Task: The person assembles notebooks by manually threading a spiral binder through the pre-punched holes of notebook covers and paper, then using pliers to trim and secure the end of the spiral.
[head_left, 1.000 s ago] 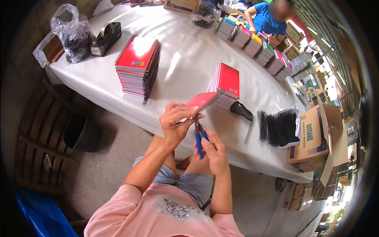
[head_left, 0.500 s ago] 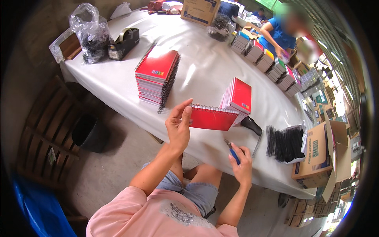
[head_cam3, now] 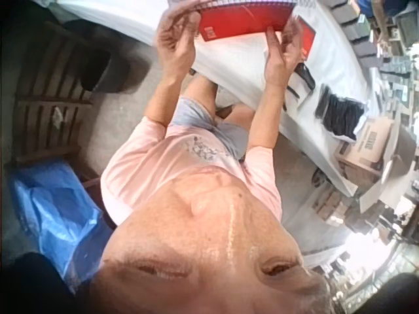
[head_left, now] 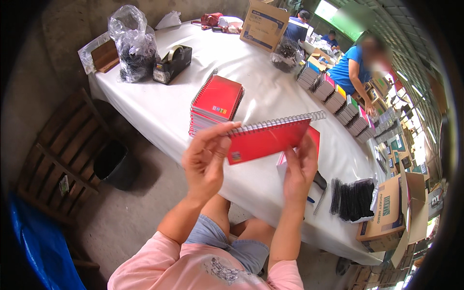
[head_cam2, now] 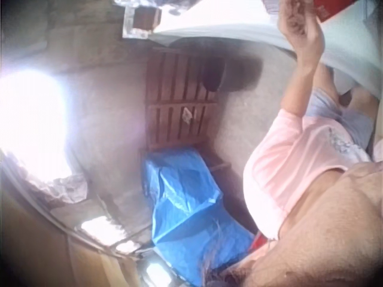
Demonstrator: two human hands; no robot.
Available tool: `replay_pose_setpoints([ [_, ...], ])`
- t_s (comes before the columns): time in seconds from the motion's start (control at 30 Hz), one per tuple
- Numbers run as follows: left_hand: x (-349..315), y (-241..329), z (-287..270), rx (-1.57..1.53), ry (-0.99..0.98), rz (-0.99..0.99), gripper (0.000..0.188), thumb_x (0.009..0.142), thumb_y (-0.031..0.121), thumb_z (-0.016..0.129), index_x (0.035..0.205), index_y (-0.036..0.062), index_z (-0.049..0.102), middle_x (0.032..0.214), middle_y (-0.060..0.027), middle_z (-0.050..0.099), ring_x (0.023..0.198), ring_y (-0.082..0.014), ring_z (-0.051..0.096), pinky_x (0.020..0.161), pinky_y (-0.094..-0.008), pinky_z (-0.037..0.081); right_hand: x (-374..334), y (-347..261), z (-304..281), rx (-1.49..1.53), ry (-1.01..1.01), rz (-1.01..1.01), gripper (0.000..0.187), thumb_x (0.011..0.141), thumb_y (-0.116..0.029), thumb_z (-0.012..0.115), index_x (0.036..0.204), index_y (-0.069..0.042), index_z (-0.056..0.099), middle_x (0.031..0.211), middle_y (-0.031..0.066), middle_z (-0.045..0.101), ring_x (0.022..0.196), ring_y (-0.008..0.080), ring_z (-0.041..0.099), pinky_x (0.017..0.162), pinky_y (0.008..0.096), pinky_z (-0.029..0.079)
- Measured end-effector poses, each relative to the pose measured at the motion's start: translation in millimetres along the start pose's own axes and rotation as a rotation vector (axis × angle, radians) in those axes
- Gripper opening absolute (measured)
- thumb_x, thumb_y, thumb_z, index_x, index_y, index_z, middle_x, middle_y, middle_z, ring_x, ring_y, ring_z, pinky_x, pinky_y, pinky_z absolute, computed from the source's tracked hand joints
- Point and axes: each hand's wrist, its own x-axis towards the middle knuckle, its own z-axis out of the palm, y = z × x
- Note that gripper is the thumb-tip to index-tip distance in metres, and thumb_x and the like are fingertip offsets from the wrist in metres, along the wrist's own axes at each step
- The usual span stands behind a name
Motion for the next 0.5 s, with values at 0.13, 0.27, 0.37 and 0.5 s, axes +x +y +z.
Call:
replay_pose_setpoints([
  [0.13, 45, 21, -22, 0.28, -0.066, 0.129, 0.026, 0.085, -0.006, 0.056, 0.11, 0.001, 0.059, 0.099, -0.0103, 0.066, 0.097, -0.0149, 0.061, 0.073, -0.0244, 0.049, 37, -49, 41, -0.308, 0.126, -0.444, 0.07, 0.073, -0.015, 0.075, 0.133, -0.002, 0.041, 0.128, 0.0099, 0.051, 0.112, 0.0256, 0.05, 0.1, 0.0381, 0.034],
  [0.27, 77, 37, -33, 0.475, -0.282, 0.162, 0.027, 0.082, -0.003, 0.061, 0.109, 0.0024, 0.062, 0.096, -0.009, 0.067, 0.094, -0.013, 0.062, 0.074, -0.0242, 0.047, 55, -59, 86, -0.515, -0.578, -0.308, 0.067, 0.073, -0.007, 0.072, 0.133, -0.015, 0.045, 0.114, 0.0133, 0.06, 0.08, 0.0222, 0.063, 0.072, 0.0291, 0.049],
  [0.37, 104, 4, -57, 0.582, 0.06, 0.152, 0.027, 0.086, 0.015, 0.063, 0.111, 0.0037, 0.062, 0.102, -0.0082, 0.067, 0.091, -0.0138, 0.061, 0.079, -0.0269, 0.044, 88, -37, 100, -0.418, -0.44, -0.108, 0.063, 0.077, -0.006, 0.07, 0.133, -0.014, 0.045, 0.091, 0.0099, 0.062, 0.07, 0.0135, 0.061, 0.065, 0.0281, 0.051],
  [0.5, 91, -59, -78, 0.389, 0.093, -0.184, 0.043, 0.093, 0.038, 0.052, 0.12, 0.0046, 0.058, 0.112, -0.0103, 0.063, 0.098, -0.0143, 0.056, 0.086, -0.0296, 0.042, 132, 27, 88, -0.036, -0.222, 0.198, 0.061, 0.076, -0.005, 0.07, 0.132, -0.002, 0.043, 0.093, 0.0117, 0.059, 0.074, 0.0148, 0.061, 0.063, 0.0243, 0.051],
])
